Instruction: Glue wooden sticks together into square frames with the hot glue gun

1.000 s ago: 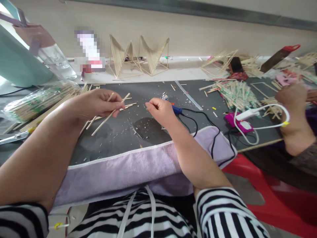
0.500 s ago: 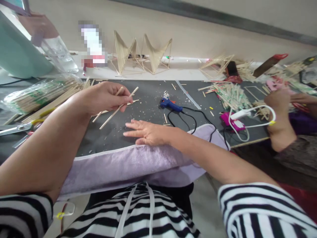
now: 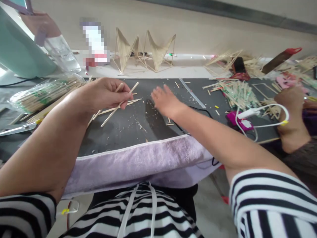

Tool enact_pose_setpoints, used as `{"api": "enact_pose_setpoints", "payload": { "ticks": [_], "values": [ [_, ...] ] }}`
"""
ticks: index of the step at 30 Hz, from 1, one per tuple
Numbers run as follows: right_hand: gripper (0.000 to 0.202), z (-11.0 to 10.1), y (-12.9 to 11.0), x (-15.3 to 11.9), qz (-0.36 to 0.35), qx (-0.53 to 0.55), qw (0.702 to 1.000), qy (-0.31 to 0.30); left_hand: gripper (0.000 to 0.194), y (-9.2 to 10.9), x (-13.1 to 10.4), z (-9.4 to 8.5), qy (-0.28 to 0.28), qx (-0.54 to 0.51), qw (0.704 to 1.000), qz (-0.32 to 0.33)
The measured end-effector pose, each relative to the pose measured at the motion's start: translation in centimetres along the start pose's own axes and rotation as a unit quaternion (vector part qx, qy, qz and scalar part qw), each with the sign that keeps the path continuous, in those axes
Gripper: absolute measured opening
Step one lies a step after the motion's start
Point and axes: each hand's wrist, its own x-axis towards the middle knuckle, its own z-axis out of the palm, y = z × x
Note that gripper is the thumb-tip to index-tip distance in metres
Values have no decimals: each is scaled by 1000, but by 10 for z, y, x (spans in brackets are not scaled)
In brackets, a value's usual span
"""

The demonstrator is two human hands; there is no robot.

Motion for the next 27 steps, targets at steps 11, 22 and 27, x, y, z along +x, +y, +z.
{"api": "enact_pose_setpoints", "payload": {
  "ticks": [11,22,27],
  "values": [
    [44,-16,24,64,139,61,978,142,21,1,0,-7,-7,-3,1000,-26],
    [58,-1,-2,39,227,233,937,126,16,-3,3,-4,-48,-60,996,-54],
    [22,-5,-17,17,174,362,906,-134,15,-4,5,-4,-61,-71,994,-59]
  ]
}}
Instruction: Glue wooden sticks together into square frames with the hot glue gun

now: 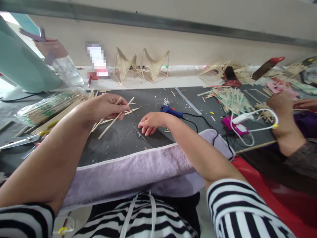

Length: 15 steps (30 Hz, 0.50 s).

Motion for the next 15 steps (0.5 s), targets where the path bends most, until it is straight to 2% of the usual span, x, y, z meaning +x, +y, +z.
{"api": "enact_pose_setpoints", "payload": {
  "ticks": [1,4,5,7,10,13,15],
  "values": [
    [19,-4,0,-3,-23,-29,994,104,15,0,0,0,-4,0,1000,2],
    [45,-17,-5,-9,-103,-30,954,279,15,-2,0,-1,-9,0,1000,9],
    [46,-17,-9,-11,-129,14,944,302,15,-2,1,-1,-9,0,1000,14],
    [39,-6,-17,-15,-136,184,943,240,14,-3,1,1,-11,4,1000,29],
    [32,28,-26,-16,-106,399,898,148,14,-5,3,8,-17,17,999,45],
    [25,53,-26,-12,-90,514,839,156,18,-7,5,14,-30,35,998,50],
    [18,53,-23,-8,-96,568,800,165,24,-7,4,16,-32,58,997,45]
  ]
}}
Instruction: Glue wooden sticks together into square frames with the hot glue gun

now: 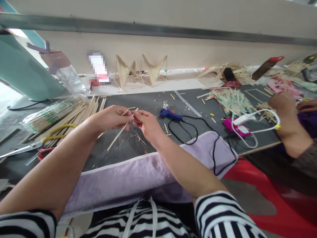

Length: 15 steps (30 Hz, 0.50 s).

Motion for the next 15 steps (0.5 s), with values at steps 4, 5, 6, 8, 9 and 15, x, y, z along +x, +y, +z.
{"api": "enact_pose_setpoints", "payload": {
  "ticks": [4,5,6,8,9,15],
  "values": [
    [12,-19,-22,12,17,115,993,29,33,2,-2,0,29,49,998,-20],
    [10,-25,-28,14,30,115,993,25,33,1,-2,0,33,47,998,-17],
    [8,-31,-33,16,40,100,994,22,31,-1,0,1,35,37,999,-12],
    [8,-39,-37,18,59,51,997,27,24,-8,7,4,40,2,999,-4],
    [10,-41,-36,18,68,34,997,27,21,-13,11,6,50,-10,999,-1],
    [23,-28,-16,11,68,-35,997,-32,27,-32,27,16,62,51,997,-1]
  ]
}}
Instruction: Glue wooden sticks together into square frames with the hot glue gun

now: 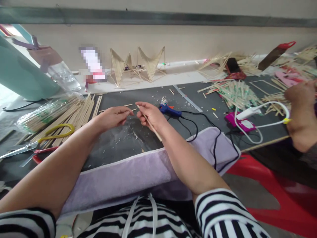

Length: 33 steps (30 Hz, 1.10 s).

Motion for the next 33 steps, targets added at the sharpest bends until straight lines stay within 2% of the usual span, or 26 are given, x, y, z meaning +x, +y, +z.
{"api": "enact_pose_setpoints", "payload": {
  "ticks": [4,7,9,14,17,20,23,25,28,33],
  "values": [
    [25,11,8,-5,-15,13,997,-73,27,9,-3,-1,14,34,999,-2],
    [24,10,6,-8,-40,23,993,-107,23,16,-5,-3,55,-47,997,-35],
    [19,7,4,-9,-38,20,991,-126,24,18,-7,-5,57,-132,988,-53],
    [15,6,2,-13,-35,36,981,-187,36,18,-12,-12,-8,-258,965,-55],
    [13,7,2,-16,-26,35,978,-203,45,14,-14,-15,-77,-301,949,-48],
    [11,7,0,-15,-20,42,981,-188,40,11,-13,-16,-108,-329,938,-21],
    [8,7,2,-10,-14,12,992,-126,20,11,-10,-14,-86,-305,948,-43],
    [6,7,8,-6,-17,-66,996,-59,12,9,-7,-12,-63,-266,959,-79],
    [9,9,18,-1,-13,-198,980,17,7,3,-3,-9,-24,-214,970,-116],
    [8,9,25,2,13,-271,962,20,9,-12,2,-11,-24,-207,970,-129]
  ]
}}
